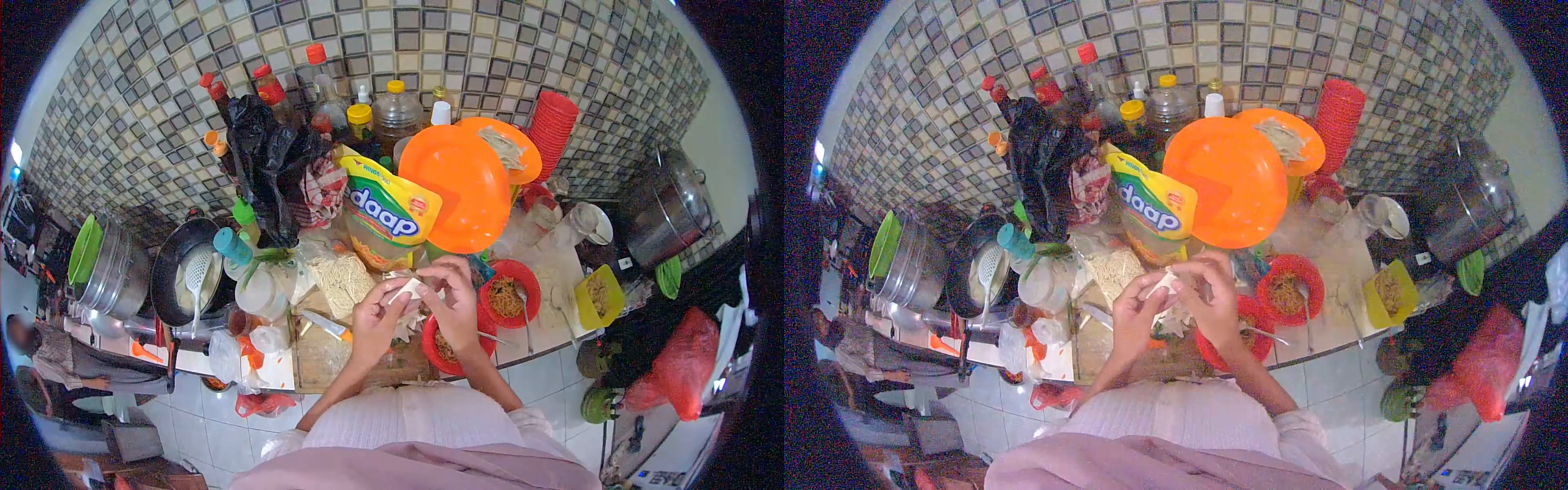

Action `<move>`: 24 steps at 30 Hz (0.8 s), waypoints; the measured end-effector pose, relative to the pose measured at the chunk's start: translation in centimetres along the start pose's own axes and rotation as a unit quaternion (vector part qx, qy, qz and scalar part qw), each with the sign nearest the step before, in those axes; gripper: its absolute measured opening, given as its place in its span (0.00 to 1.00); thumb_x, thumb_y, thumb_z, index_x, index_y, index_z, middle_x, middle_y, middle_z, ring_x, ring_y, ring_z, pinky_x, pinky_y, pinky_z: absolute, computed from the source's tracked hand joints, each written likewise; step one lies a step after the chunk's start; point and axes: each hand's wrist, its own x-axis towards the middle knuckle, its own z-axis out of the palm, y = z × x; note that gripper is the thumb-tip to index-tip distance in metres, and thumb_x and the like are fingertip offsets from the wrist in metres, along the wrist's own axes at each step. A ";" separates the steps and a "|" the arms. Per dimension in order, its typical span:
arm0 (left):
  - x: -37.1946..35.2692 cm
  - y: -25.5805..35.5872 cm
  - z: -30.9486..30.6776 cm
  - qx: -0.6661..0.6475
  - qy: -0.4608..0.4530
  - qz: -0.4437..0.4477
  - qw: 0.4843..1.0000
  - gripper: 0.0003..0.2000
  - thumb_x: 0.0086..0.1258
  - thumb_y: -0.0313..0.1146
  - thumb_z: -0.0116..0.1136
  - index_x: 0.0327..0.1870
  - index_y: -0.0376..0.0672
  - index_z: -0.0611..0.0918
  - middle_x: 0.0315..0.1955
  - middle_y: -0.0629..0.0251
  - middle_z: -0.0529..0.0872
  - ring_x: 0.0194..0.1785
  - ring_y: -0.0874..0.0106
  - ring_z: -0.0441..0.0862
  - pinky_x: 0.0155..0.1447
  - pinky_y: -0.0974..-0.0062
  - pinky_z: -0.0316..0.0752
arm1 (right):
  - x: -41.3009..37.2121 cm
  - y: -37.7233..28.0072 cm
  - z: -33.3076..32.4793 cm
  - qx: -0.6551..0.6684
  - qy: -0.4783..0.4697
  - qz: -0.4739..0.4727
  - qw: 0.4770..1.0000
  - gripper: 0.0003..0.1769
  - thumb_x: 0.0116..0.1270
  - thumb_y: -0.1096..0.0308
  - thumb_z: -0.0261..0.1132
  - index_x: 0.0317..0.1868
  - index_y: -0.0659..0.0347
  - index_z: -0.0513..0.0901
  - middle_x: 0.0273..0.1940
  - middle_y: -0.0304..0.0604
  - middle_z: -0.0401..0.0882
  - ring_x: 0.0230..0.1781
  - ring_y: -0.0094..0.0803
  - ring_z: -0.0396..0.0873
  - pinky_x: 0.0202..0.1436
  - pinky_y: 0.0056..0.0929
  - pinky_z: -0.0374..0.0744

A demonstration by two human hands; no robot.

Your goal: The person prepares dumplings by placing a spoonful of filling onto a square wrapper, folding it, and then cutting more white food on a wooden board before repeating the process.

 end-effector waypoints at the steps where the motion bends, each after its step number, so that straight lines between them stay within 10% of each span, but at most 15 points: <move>1: -0.1 0.1 0.0 0.000 0.001 -0.002 1.000 0.12 0.65 0.21 0.47 0.49 0.31 0.71 0.44 0.60 0.76 0.46 0.73 0.76 0.51 0.78 0.74 | 0.2 -0.2 -0.4 -0.030 -0.030 -0.020 0.999 0.07 0.51 0.75 0.64 0.33 0.61 0.79 0.40 0.43 0.67 0.42 0.32 0.69 0.46 0.24 0.67; 16: -0.1 1.2 -1.6 0.026 -0.034 0.010 0.999 0.13 0.67 0.23 0.43 0.51 0.31 0.68 0.42 0.55 0.78 0.44 0.70 0.78 0.47 0.77 0.74 | 0.3 1.4 -2.0 -0.013 -0.064 0.109 0.992 0.04 0.54 0.73 0.63 0.32 0.63 0.78 0.33 0.34 0.70 0.31 0.16 0.66 0.31 0.15 0.65; 24: -0.7 0.1 -6.5 0.144 0.148 0.052 0.977 0.09 0.66 0.29 0.48 0.27 0.35 0.74 0.20 0.59 0.81 0.27 0.75 0.80 0.34 0.81 0.73 | -0.7 7.1 0.0 -0.077 -0.071 0.147 0.983 0.06 0.56 0.71 0.62 0.32 0.65 0.77 0.23 0.32 0.73 0.23 0.17 0.69 0.28 0.17 0.68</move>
